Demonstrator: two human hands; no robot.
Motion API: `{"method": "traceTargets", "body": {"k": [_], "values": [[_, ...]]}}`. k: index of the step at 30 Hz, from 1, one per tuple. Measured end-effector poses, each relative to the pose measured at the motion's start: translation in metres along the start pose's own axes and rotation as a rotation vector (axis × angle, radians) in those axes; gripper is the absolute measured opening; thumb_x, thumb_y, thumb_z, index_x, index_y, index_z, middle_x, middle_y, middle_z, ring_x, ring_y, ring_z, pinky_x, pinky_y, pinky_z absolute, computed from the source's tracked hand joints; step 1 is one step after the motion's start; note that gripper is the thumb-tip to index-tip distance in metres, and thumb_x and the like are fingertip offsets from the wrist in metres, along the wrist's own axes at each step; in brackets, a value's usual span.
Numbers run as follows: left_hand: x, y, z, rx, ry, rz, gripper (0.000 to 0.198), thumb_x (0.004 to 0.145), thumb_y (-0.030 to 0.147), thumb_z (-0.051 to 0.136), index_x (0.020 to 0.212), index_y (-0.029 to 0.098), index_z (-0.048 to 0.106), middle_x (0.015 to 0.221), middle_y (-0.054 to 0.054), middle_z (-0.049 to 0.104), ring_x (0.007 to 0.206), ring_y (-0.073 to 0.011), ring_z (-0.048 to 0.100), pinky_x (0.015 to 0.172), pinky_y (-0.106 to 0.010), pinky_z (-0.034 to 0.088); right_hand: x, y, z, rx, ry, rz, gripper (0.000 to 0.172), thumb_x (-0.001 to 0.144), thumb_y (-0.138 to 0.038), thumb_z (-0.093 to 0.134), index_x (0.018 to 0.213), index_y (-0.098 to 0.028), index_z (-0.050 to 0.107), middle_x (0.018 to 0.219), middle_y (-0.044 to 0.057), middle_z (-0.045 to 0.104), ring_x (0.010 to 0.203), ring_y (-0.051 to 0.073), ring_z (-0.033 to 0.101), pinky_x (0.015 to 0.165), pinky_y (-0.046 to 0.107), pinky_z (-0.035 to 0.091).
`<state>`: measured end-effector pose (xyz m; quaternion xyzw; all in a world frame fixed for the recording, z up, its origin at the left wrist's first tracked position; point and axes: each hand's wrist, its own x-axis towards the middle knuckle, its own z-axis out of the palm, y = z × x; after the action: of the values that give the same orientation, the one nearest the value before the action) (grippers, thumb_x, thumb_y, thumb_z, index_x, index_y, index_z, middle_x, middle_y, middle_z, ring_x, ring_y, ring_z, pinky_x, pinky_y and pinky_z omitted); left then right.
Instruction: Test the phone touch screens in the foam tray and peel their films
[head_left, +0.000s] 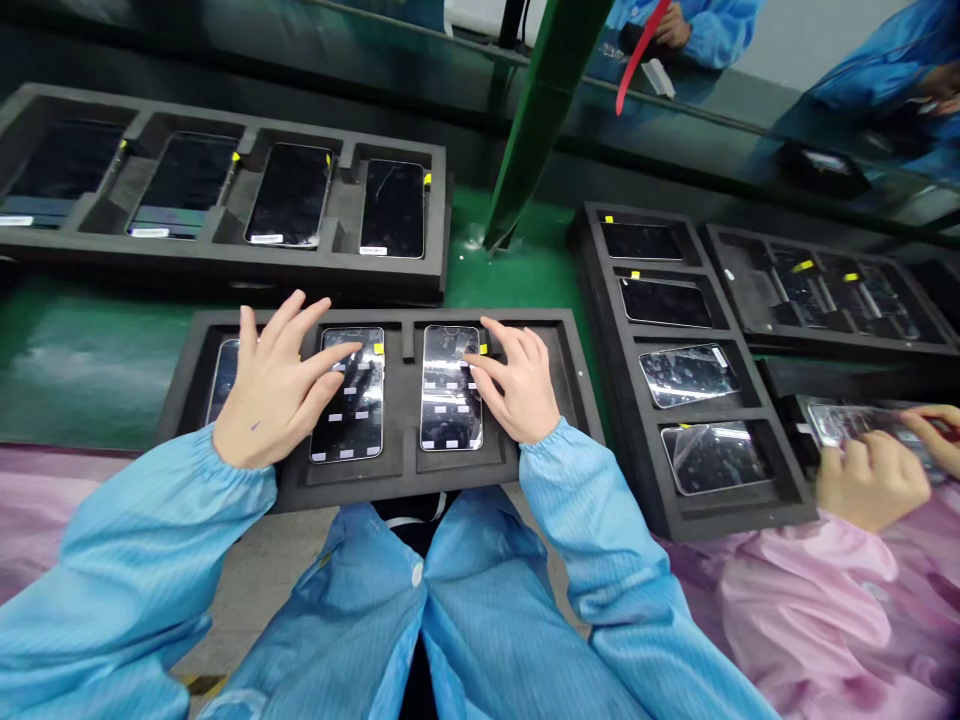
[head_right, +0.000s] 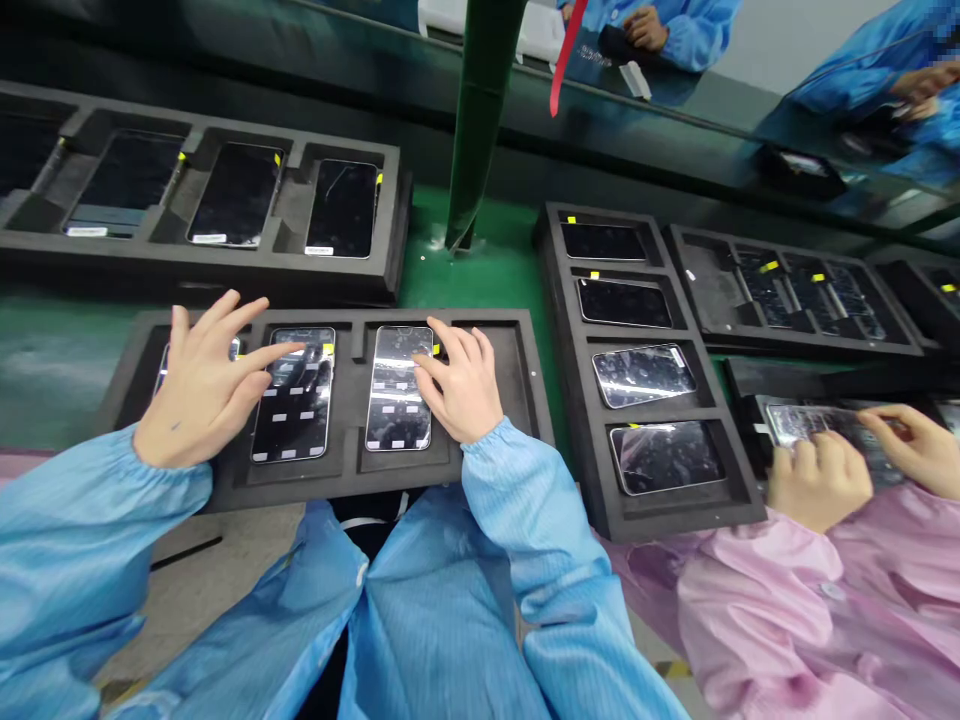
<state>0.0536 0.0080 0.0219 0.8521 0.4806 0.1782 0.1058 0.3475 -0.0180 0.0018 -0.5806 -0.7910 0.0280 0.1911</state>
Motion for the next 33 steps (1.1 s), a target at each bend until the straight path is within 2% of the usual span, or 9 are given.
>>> {"method": "traceTargets", "body": {"k": [3,8,10,15,18,21,23,28,33], "values": [[-0.006,0.001,0.0,0.018,-0.012,0.007,0.055,0.104,0.046,0.022,0.123,0.015,0.063,0.163,-0.006,0.026,0.152,-0.0383,0.017,0.115,-0.076,0.008,-0.003,0.0,0.002,-0.007,-0.051,-0.03,0.031,0.1,-0.033,0.047,0.109,-0.025,0.075,0.151,0.01,0.05,0.131,0.028,0.049,0.117,0.053,0.031],[-0.009,-0.004,0.009,0.126,-0.082,0.005,0.05,0.101,0.046,0.028,0.129,0.026,0.063,0.162,-0.012,0.03,0.154,-0.0367,0.019,0.121,-0.075,0.009,0.001,-0.012,0.004,-0.021,-0.044,-0.101,0.029,0.098,-0.032,0.051,0.117,-0.023,0.071,0.151,0.012,0.05,0.13,0.027,0.05,0.117,0.052,0.031],[-0.008,-0.006,0.012,0.138,-0.078,0.013,0.048,0.101,0.045,0.029,0.132,0.028,0.061,0.163,-0.012,0.029,0.155,-0.0352,0.018,0.121,-0.073,0.008,0.003,-0.017,0.004,-0.024,-0.033,-0.141,0.028,0.099,-0.032,0.051,0.117,-0.023,0.07,0.15,0.011,0.05,0.129,0.026,0.05,0.117,0.052,0.031],[-0.008,-0.005,0.011,0.161,-0.095,0.025,0.044,0.1,0.043,0.033,0.124,0.027,0.066,0.162,-0.009,0.032,0.154,-0.0348,0.02,0.12,-0.074,0.006,0.004,-0.022,0.005,-0.044,-0.028,-0.149,0.03,0.1,-0.033,0.048,0.119,-0.024,0.069,0.152,0.011,0.049,0.131,0.026,0.05,0.117,0.052,0.031],[-0.015,-0.006,0.004,0.148,-0.036,-0.001,0.044,0.101,0.041,0.032,0.124,0.026,0.066,0.163,-0.007,0.031,0.154,-0.0349,0.021,0.121,-0.074,0.006,0.004,-0.02,0.007,-0.06,-0.09,-0.16,0.032,0.099,-0.034,0.05,0.126,-0.025,0.066,0.155,0.012,0.044,0.132,0.027,0.048,0.117,0.053,0.031],[-0.027,-0.009,0.001,0.165,0.047,-0.038,0.046,0.101,0.038,0.031,0.121,0.023,0.069,0.162,-0.01,0.032,0.153,-0.0386,0.021,0.119,-0.077,0.008,0.003,-0.018,0.009,-0.066,-0.14,-0.149,0.033,0.099,-0.035,0.05,0.127,-0.025,0.065,0.155,0.013,0.044,0.132,0.028,0.048,0.116,0.054,0.031],[-0.033,-0.011,0.002,0.182,0.039,-0.069,0.046,0.101,0.039,0.031,0.124,0.024,0.068,0.162,-0.012,0.032,0.153,-0.0398,0.02,0.117,-0.079,0.01,0.002,-0.017,0.008,-0.05,-0.124,-0.146,0.034,0.099,-0.034,0.05,0.127,-0.024,0.065,0.154,0.013,0.046,0.132,0.028,0.048,0.116,0.053,0.031],[-0.038,-0.014,0.009,0.158,-0.071,-0.154,0.046,0.101,0.04,0.03,0.135,0.03,0.059,0.164,-0.009,0.027,0.155,-0.0364,0.017,0.119,-0.077,0.009,0.0,-0.016,0.007,0.007,-0.034,-0.232,0.031,0.1,-0.033,0.048,0.12,-0.024,0.07,0.148,0.012,0.052,0.127,0.026,0.052,0.116,0.05,0.033],[-0.046,-0.013,0.005,0.174,0.031,-0.145,0.046,0.101,0.038,0.03,0.129,0.026,0.064,0.163,-0.011,0.03,0.154,-0.0391,0.017,0.117,-0.08,0.011,-0.003,-0.015,0.009,0.028,-0.047,-0.312,0.028,0.1,-0.034,0.05,0.115,-0.027,0.072,0.149,0.011,0.052,0.125,0.026,0.053,0.115,0.053,0.033]]}}
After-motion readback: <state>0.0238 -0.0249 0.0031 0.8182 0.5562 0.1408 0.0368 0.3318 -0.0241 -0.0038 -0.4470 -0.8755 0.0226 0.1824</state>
